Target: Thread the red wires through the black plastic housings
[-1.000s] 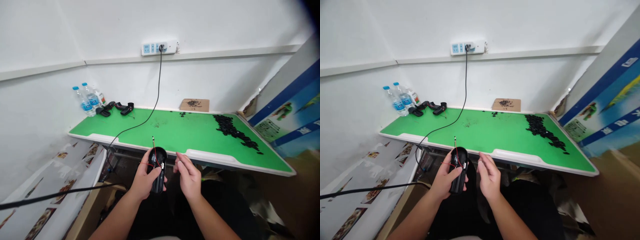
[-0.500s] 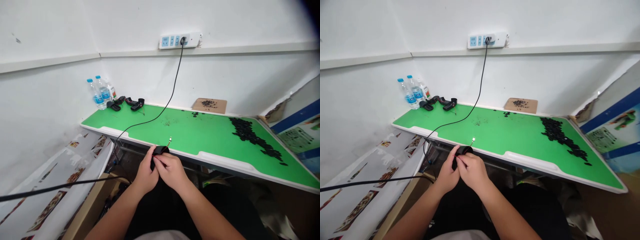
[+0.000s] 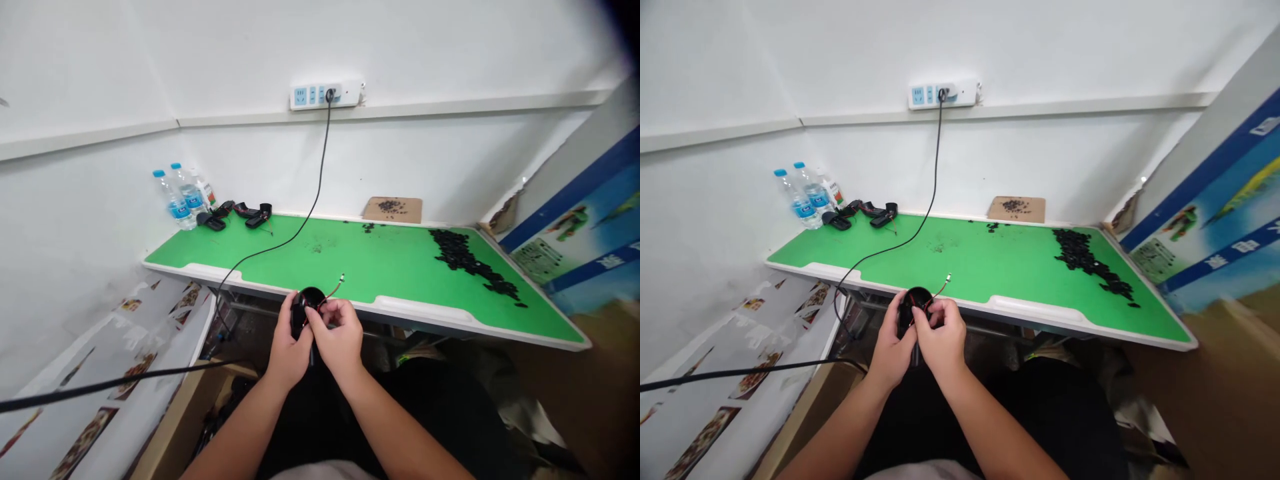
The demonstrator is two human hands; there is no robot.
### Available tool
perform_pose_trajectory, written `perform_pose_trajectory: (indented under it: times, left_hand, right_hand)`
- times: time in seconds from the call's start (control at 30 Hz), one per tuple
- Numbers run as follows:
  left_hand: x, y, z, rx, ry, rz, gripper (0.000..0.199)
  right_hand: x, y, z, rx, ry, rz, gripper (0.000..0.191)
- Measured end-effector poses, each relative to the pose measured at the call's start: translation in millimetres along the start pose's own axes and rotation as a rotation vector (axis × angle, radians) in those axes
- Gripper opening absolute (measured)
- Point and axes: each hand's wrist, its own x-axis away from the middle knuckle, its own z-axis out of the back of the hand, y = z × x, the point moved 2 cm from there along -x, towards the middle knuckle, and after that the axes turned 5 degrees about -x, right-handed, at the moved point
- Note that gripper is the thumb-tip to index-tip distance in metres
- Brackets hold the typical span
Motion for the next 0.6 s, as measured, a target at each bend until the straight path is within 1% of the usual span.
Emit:
perform_pose_trajectory:
  times: [0.07, 0.1, 0.17, 0.23, 0.27, 0.3, 0.33, 0.37, 0.43, 0.47, 0.5, 0.53, 0.6]
  left_hand:
    - [-1.8, -1.5, 0.2, 0.068, 0.003, 0.043, 0.059]
    - [-2.7, -2.2, 0.3, 0.094, 0.009, 0.061, 0.059]
    - [-4.6, -3.3, 0.4, 0.117, 0.018, 0.080, 0.059]
    - [-6.0, -4.4, 0.4, 0.131, 0.022, 0.104, 0.059]
    - [-6.4, -4.9, 0.4, 0.154, 0.012, 0.129, 0.061]
    - [-6.5, -5.2, 0.5, 0.192, -0.004, 0.164, 0.063]
    - [-6.2, -5.2, 1.0, 0.242, -0.018, 0.209, 0.067]
    - [-5.5, -4.6, 1.8, 0.296, -0.031, 0.256, 0.072]
    - [-2.7, -1.9, 3.8, 0.381, -0.075, 0.344, 0.081]
    - [-0.5, -0.5, 5.1, 0.399, -0.098, 0.388, 0.084]
    - [2.5, 0.4, 6.6, 0.400, -0.123, 0.429, 0.087]
    - [6.2, 0.6, 8.3, 0.392, -0.151, 0.462, 0.089]
    - [15.9, -2.9, 13.6, 0.371, -0.195, 0.498, 0.093]
  right_hand:
    - [0.8, -0.7, 1.1, 0.004, 0.004, 0.000, 0.023]
    - [1.1, -2.2, 1.6, 0.031, -0.012, 0.038, 0.022]
    - [1.6, -6.5, 2.6, 0.122, -0.048, 0.182, 0.017]
    - [0.9, -11.3, 3.6, 0.197, -0.097, 0.383, 0.012]
    - [-0.5, -13.5, 4.2, 0.218, -0.138, 0.477, 0.014]
    - [-3.0, -15.7, 4.8, 0.231, -0.201, 0.563, 0.017]
    - [-6.4, -18.0, 5.3, 0.249, -0.293, 0.638, 0.020]
    - [-10.4, -20.8, 5.9, 0.280, -0.411, 0.703, 0.022]
    - [-18.9, -28.5, 7.9, 0.384, -0.690, 0.822, 0.023]
    - [-22.6, -33.7, 9.8, 0.444, -0.824, 0.871, 0.022]
    - [-26.1, -40.0, 12.6, 0.494, -0.931, 0.908, 0.021]
    - [-29.1, -47.2, 16.0, 0.527, -1.011, 0.928, 0.020]
    - [-34.1, -62.9, 24.7, 0.514, -1.091, 0.926, 0.018]
